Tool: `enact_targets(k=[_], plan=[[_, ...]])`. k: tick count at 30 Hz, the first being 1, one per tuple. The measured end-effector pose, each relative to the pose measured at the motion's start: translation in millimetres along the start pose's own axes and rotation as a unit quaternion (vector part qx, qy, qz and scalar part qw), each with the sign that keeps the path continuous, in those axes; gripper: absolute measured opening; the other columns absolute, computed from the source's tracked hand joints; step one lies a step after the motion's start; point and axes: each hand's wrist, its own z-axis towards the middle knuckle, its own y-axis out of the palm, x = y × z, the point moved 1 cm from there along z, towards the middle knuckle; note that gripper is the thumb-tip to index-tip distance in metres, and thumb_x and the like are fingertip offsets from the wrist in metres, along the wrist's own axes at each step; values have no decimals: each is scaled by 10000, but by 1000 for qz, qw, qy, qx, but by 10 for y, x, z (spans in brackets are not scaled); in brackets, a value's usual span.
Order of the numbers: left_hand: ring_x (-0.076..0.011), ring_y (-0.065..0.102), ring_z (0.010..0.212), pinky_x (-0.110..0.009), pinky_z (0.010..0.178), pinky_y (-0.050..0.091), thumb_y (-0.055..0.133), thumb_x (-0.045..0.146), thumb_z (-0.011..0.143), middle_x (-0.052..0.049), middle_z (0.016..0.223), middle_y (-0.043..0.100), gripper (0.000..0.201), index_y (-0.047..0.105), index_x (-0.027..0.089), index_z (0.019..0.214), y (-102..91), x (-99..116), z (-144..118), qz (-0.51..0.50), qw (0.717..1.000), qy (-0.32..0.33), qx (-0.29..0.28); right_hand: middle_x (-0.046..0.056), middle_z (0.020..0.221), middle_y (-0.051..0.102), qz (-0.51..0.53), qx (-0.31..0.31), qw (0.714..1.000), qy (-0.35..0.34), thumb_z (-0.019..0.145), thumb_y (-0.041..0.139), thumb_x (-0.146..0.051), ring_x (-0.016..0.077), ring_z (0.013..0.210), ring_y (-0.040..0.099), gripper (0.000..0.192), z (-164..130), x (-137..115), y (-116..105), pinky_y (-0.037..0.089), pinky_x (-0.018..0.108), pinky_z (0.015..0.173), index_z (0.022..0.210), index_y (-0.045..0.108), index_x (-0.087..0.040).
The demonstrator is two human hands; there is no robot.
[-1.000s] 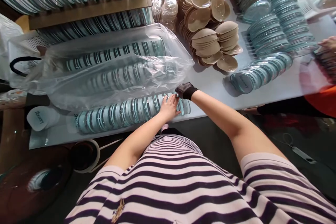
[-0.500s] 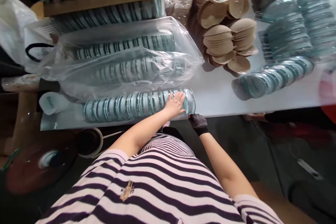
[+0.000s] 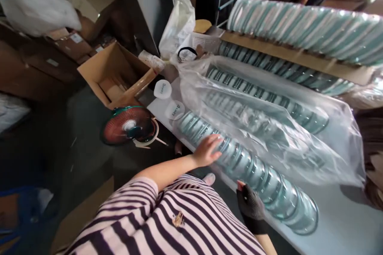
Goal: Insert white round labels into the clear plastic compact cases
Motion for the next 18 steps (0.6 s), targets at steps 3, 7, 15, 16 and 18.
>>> enact_targets(k=[3, 7, 15, 16, 18], plan=[[-260, 464, 1364, -485, 1152, 374, 518, 288, 913, -150, 1415, 516, 496, 455, 214, 1399, -646, -862, -244, -14, 977, -153, 151, 85, 903, 752, 35, -7, 996, -78, 860, 532, -407, 289, 817, 729, 242, 785, -964, 336, 592, 432, 730, 954, 740, -326], [-255, 496, 1329, -480, 1166, 346, 524, 216, 877, -145, 1358, 566, 437, 512, 188, 1313, -1180, -1801, -371, -58, 909, -320, 260, 100, 1013, 743, 196, -102, 971, -87, 861, 552, -402, 226, 947, 705, 313, 1964, -2258, 1162, 553, 374, 874, 1057, 705, -213], [-281, 513, 1318, -470, 1155, 339, 566, 140, 817, -176, 1340, 578, 438, 549, 162, 1254, -1504, -2736, -6, -151, 825, -478, 261, 197, 1264, 633, 224, -75, 927, 290, 735, 616, -358, 272, 1158, 604, 585, 3232, -3048, 2659, 487, 385, 987, 1252, 585, -86], [-281, 513, 1316, -466, 1154, 340, 569, 133, 811, -178, 1337, 577, 445, 546, 159, 1255, -1519, -2786, 30, -151, 825, -478, 262, 206, 1272, 626, 213, -61, 928, 298, 730, 609, -334, 281, 1183, 589, 579, 3230, -3013, 2697, 467, 390, 1015, 1247, 584, -76], [-270, 484, 1342, -452, 1155, 336, 557, 144, 828, -177, 1377, 540, 476, 506, 168, 1300, -1576, -2867, 92, -147, 822, -476, 275, 212, 1300, 607, 195, -38, 931, 307, 722, 593, -304, 286, 1221, 568, 587, 3184, -2940, 2727, 435, 385, 1057, 1258, 575, -67]])
